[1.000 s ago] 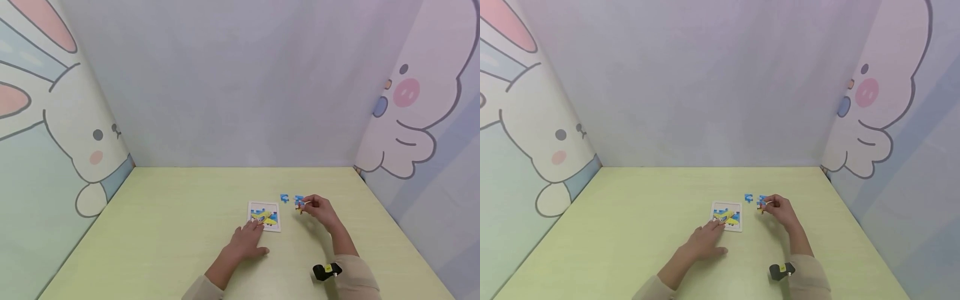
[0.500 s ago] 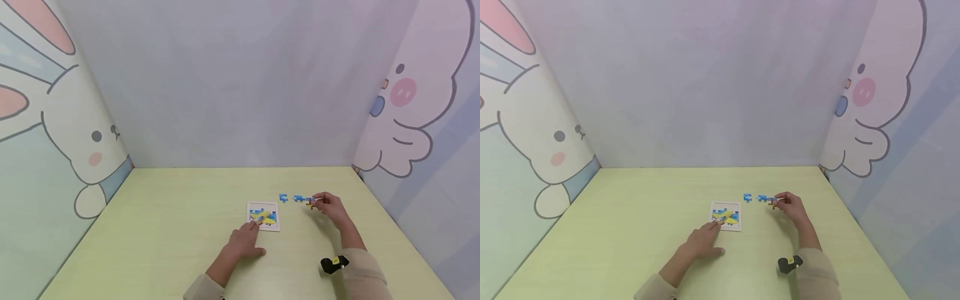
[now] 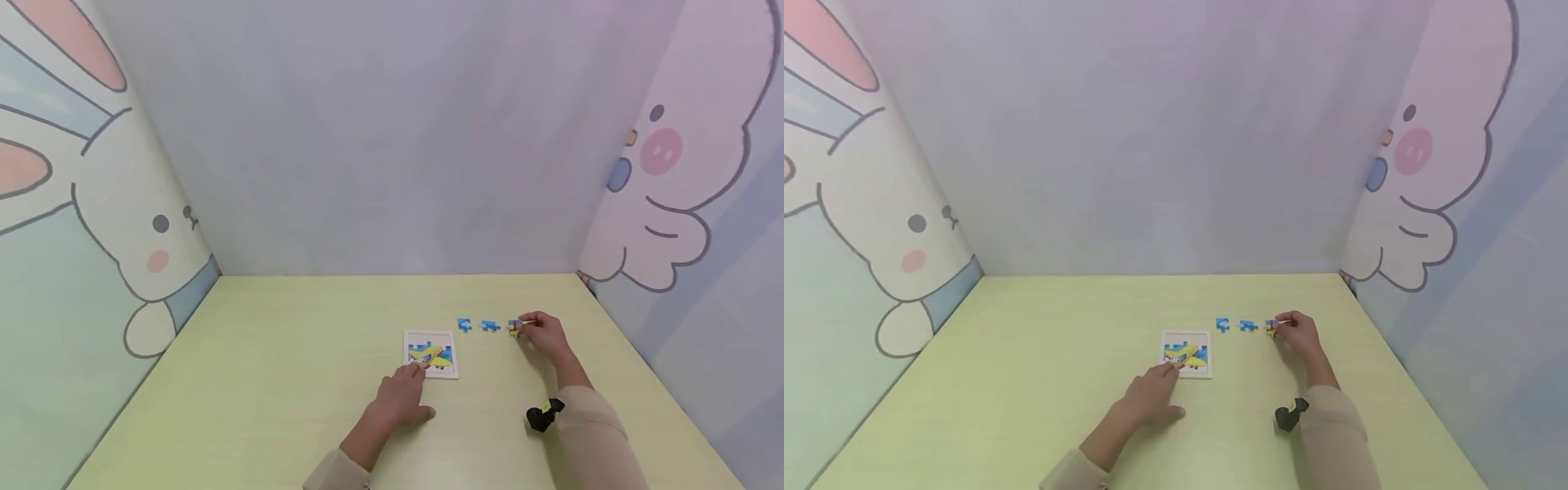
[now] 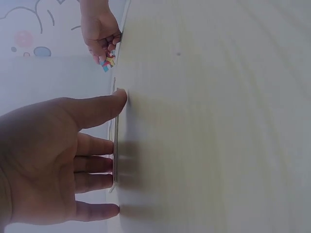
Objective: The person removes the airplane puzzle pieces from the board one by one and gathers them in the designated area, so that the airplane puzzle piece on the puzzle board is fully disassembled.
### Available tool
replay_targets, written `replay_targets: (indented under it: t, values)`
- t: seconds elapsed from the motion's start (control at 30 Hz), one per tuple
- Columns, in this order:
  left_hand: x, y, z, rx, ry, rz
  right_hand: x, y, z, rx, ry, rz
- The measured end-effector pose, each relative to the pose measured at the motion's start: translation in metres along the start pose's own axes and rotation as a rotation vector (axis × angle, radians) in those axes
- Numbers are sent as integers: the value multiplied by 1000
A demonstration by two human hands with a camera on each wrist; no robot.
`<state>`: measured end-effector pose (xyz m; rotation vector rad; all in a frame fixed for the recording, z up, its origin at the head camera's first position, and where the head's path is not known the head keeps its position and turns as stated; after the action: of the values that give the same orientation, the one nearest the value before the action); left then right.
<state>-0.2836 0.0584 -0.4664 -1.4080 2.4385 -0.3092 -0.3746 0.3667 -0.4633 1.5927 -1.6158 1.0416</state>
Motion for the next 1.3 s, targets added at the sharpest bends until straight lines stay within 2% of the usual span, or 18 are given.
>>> replay_targets:
  t: [0.37, 0.53, 0.77, 0.93, 1.07, 1.3]
  values:
    - [-1, -3, -3, 7, -9, -4, -2, 8, -4, -107, -233, 46]
    - [2, -1, -1, 9, -10, -3, -4, 10, -3, -117, -270, 75]
    - [3, 0, 1, 13, -48, 10, -9, 13, -5, -113, -253, 112]
    - [3, -2, 1, 5, -39, 14, -13, 12, -3, -90, -219, 118]
    - [4, -2, 1, 8, -46, 10, -10, 8, -1, -63, -180, 100]
    - [1, -4, -3, 0, -64, 24, -2, -3, -3, -32, -125, 10]
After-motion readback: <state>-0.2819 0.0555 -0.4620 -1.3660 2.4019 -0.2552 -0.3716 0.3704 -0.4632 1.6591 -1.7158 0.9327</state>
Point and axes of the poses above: each hand's wrist, its own y-axis towards the middle knuckle, its own z-axis out of the palm, x = y × z, the point moved 9 cm from there along y, towards the middle knuckle, and after that the axes turned 15 degrees about x, right-handed, at the moved point
